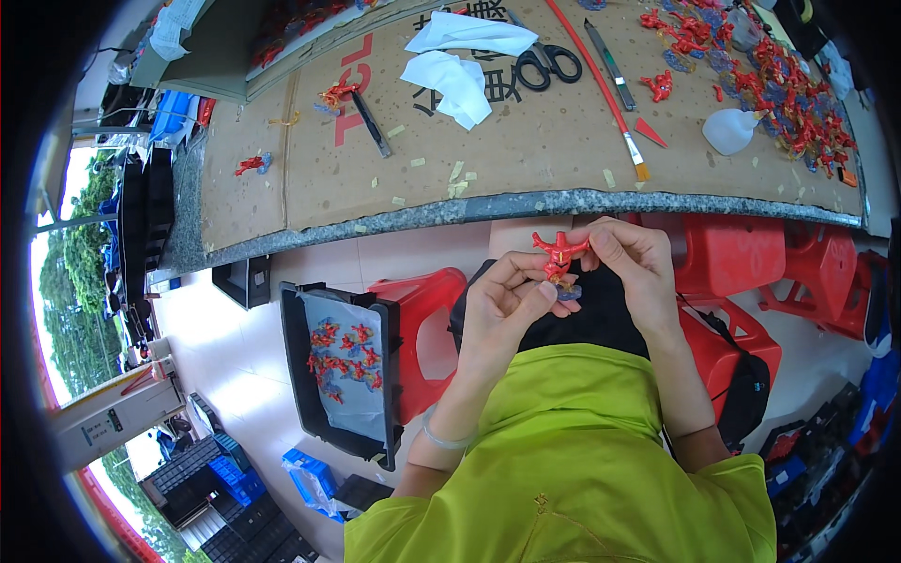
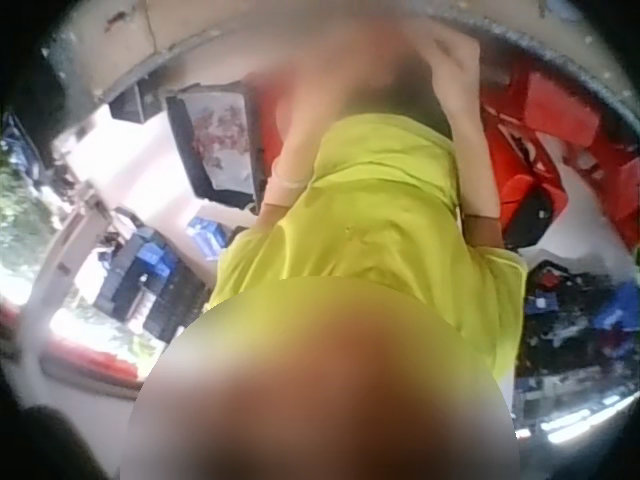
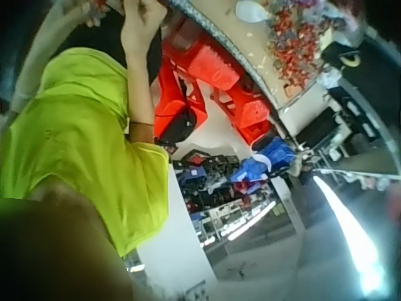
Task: The person applies glue from a bottle to small red parts and assembles them by hand on a workbench.
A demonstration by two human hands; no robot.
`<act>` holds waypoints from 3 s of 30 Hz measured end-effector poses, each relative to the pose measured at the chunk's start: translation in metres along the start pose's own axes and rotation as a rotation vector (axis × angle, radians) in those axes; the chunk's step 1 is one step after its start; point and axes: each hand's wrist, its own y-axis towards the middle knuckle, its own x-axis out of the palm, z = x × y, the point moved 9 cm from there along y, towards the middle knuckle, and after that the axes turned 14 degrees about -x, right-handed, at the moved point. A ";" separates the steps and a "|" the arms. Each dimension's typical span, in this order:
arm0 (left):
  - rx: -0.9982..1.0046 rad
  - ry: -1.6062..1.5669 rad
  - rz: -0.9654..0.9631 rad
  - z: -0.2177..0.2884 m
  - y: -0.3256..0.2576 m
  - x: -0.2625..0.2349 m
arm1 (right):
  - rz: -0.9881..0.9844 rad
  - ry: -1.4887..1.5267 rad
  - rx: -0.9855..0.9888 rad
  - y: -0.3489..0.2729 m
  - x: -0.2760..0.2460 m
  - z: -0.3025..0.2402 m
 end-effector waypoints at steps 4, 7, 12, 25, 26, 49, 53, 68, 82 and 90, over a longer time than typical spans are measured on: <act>0.061 0.008 0.037 0.021 -0.008 -0.013 | -0.044 -0.010 -0.006 0.002 0.012 -0.005; 0.202 0.005 0.172 0.062 -0.006 -0.043 | -0.006 -0.127 -0.015 0.001 0.000 -0.005; 0.580 0.270 0.556 0.185 -0.002 -0.134 | -0.035 -0.106 -0.027 -0.005 0.007 -0.008; 0.440 1.072 1.137 0.335 0.108 -0.278 | -0.123 -0.136 0.043 0.002 0.015 0.002; 0.444 1.072 1.129 0.338 0.113 -0.276 | -0.117 -0.141 0.041 0.003 0.011 0.001; 0.587 1.762 1.175 0.451 0.314 -0.164 | -0.266 -0.202 0.037 0.023 0.035 0.010; 0.617 1.848 1.464 0.439 0.288 -0.134 | -0.284 -0.175 0.091 0.019 0.038 0.014; 1.231 1.951 1.200 0.448 0.296 -0.098 | -0.349 -0.196 0.069 0.025 0.055 0.019; 0.071 -0.128 0.173 0.347 0.226 -0.085 | -0.360 -0.191 0.001 -0.010 0.054 -0.008; 0.079 0.082 0.304 0.311 0.170 -0.077 | -0.342 -0.149 -0.026 -0.017 0.065 -0.016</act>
